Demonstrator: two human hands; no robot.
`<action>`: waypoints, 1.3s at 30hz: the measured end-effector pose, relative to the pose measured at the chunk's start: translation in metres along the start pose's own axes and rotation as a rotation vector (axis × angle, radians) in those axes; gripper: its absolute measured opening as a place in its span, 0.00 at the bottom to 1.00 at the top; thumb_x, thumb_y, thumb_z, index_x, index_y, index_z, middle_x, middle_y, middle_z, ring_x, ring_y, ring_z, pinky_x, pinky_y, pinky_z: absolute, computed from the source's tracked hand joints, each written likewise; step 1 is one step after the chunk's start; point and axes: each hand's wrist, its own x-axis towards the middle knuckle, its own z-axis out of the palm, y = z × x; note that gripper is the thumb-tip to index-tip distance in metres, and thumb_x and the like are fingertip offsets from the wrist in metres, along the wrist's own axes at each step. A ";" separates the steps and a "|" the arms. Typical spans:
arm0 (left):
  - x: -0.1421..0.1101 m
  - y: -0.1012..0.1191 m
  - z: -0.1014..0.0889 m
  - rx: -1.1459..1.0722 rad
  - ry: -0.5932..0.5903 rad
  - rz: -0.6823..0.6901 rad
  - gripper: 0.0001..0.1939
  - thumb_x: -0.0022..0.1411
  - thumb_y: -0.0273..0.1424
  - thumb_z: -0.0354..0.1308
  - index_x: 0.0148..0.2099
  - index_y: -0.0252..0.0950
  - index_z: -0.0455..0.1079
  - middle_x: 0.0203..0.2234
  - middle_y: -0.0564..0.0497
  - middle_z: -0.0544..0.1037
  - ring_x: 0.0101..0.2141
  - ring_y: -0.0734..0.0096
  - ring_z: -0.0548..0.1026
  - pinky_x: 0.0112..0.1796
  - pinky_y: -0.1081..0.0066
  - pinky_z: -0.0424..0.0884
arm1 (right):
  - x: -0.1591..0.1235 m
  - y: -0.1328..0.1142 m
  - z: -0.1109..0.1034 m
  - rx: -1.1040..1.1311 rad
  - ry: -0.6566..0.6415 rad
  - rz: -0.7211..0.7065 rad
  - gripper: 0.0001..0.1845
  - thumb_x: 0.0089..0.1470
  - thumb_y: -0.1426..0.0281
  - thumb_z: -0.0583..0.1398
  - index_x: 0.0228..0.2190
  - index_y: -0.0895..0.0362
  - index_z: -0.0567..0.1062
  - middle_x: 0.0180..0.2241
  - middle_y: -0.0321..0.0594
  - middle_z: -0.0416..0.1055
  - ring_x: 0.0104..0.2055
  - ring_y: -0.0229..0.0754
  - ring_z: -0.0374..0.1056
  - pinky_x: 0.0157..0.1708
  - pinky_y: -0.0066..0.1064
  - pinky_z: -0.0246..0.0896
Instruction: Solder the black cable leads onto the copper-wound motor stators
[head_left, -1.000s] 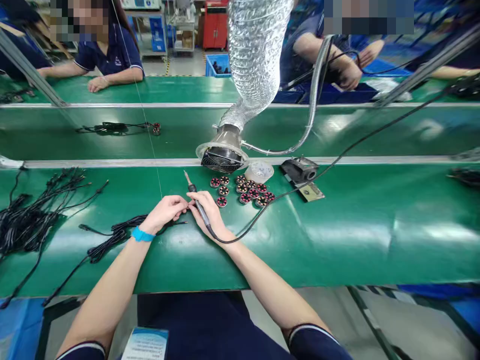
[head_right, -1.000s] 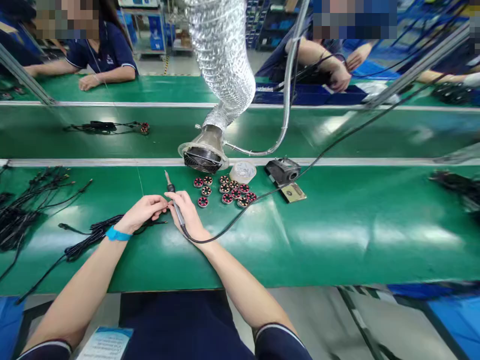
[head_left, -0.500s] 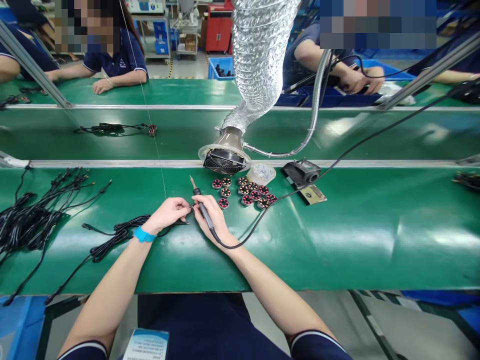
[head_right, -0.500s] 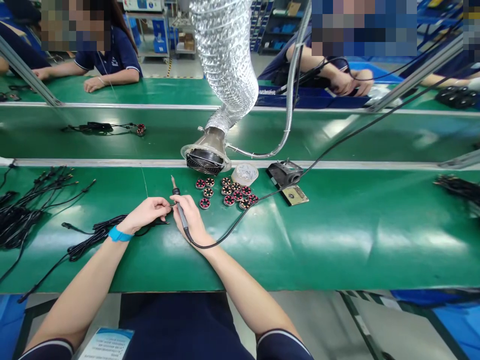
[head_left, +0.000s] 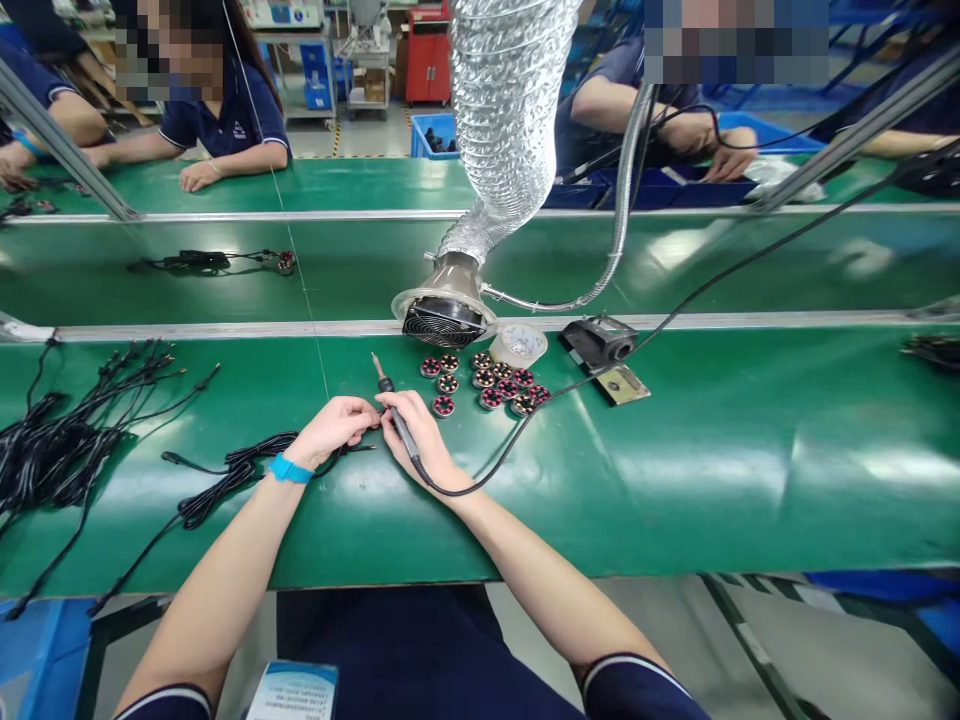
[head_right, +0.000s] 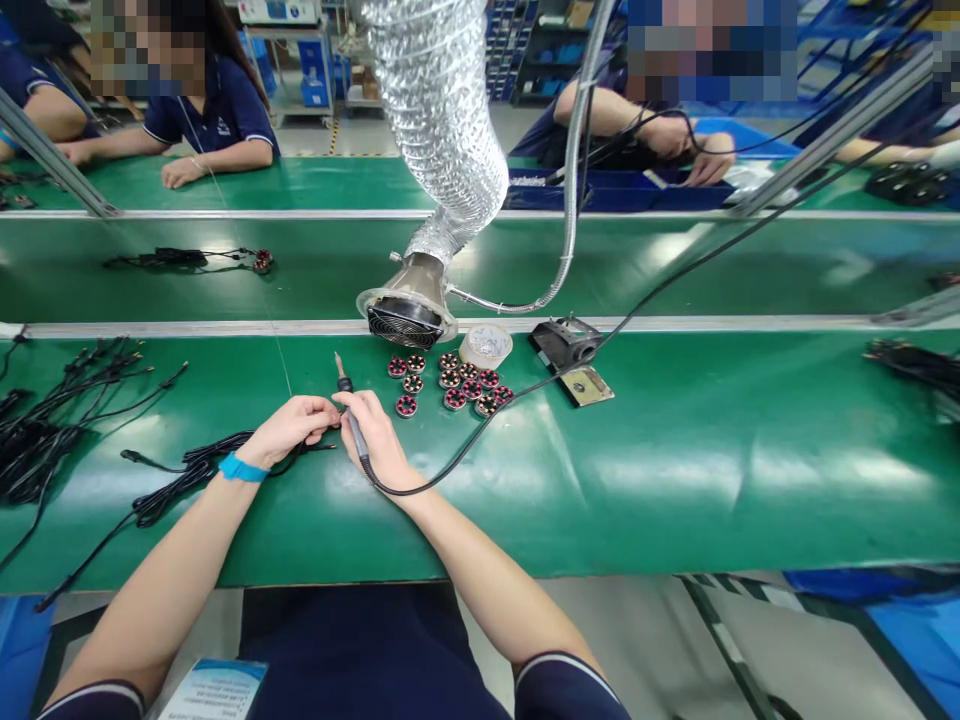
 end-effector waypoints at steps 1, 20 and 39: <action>0.000 0.001 0.000 -0.002 0.019 -0.005 0.10 0.52 0.35 0.61 0.29 0.31 0.71 0.20 0.55 0.68 0.17 0.82 0.59 0.18 0.77 0.50 | 0.000 0.000 -0.001 0.013 0.002 0.013 0.24 0.56 0.81 0.54 0.52 0.52 0.68 0.43 0.42 0.66 0.42 0.40 0.71 0.47 0.33 0.69; -0.001 0.006 -0.003 0.018 0.004 -0.016 0.09 0.52 0.34 0.62 0.30 0.32 0.73 0.20 0.54 0.70 0.18 0.80 0.60 0.20 0.76 0.56 | 0.002 0.008 0.000 0.034 0.060 0.174 0.27 0.50 0.82 0.59 0.51 0.51 0.68 0.43 0.38 0.67 0.34 0.35 0.72 0.46 0.33 0.69; -0.003 0.007 -0.010 0.084 -0.072 -0.038 0.12 0.56 0.37 0.61 0.29 0.32 0.72 0.13 0.55 0.69 0.16 0.79 0.65 0.21 0.76 0.61 | -0.002 -0.016 -0.028 0.052 0.365 0.188 0.14 0.63 0.65 0.53 0.28 0.54 0.73 0.25 0.37 0.74 0.25 0.40 0.70 0.28 0.33 0.66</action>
